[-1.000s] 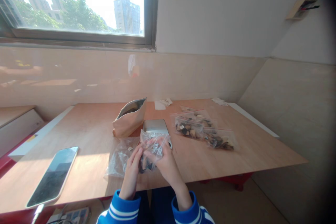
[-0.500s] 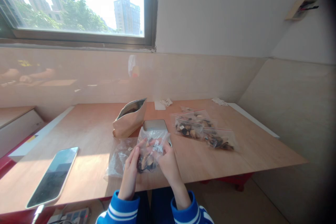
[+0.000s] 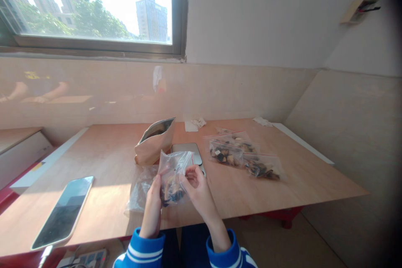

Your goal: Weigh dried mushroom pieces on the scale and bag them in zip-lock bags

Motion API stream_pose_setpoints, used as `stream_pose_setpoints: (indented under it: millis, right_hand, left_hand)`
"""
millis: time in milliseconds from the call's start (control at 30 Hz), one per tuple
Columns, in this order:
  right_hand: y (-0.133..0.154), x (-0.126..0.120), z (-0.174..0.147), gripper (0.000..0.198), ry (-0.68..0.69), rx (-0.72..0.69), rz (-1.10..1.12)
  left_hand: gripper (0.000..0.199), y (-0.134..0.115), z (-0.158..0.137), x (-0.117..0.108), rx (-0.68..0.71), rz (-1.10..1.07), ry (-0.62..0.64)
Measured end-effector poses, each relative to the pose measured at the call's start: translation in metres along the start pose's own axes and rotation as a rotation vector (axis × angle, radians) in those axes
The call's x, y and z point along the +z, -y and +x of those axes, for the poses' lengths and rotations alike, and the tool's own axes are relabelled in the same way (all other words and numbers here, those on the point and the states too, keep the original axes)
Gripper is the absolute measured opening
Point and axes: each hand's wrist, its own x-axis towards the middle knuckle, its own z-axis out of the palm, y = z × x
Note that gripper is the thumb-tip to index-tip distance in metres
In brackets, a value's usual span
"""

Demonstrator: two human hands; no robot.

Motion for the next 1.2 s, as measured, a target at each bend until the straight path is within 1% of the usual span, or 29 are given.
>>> stream_pose_setpoints:
  millis: [100,167,267,333,467,533,700,833,967,1133,1200]
  right_hand:
    - [-0.002,0.001,-0.001,0.021,-0.026,-0.006,-0.030]
    - [-0.003,0.002,-0.001,0.025,-0.034,-0.004,-0.023]
    - [0.000,0.001,-0.003,0.038,0.006,0.010,-0.004]
    - [0.004,0.000,-0.004,0.042,0.031,0.026,0.004]
    - [0.012,-0.001,-0.003,0.031,0.061,0.059,-0.042]
    - [0.014,0.000,-0.002,0.027,0.061,0.065,-0.079]
    - [0.011,0.001,-0.002,0.033,0.064,0.048,-0.076]
    - [0.007,0.000,-0.003,0.035,0.078,-0.023,-0.109]
    - [-0.004,0.000,-0.004,0.034,0.035,-0.075,-0.145]
    - [-0.023,0.004,-0.003,0.044,-0.134,-0.074,-0.161]
    - [-0.026,0.004,-0.003,0.047,-0.148,-0.059,-0.150]
  left_hand:
    - [0.050,0.002,0.003,-0.003,0.011,0.056,0.012]
    - [0.050,0.003,0.003,-0.005,0.017,0.097,0.017]
    - [0.049,0.005,0.001,-0.006,0.027,0.155,0.009]
    - [0.048,0.005,0.000,-0.007,0.043,0.182,0.010]
    - [0.047,0.005,0.000,-0.008,0.066,0.197,0.060]
    - [0.047,0.004,0.001,-0.008,0.068,0.205,0.063]
    - [0.045,0.005,0.002,-0.011,0.116,0.232,0.067]
    - [0.046,0.010,0.002,-0.013,0.080,0.268,0.063]
    - [0.044,0.014,0.002,-0.011,0.071,0.298,0.032]
    - [0.045,0.015,0.000,-0.005,0.091,0.283,0.060]
    - [0.045,0.016,0.000,-0.005,0.091,0.282,0.061]
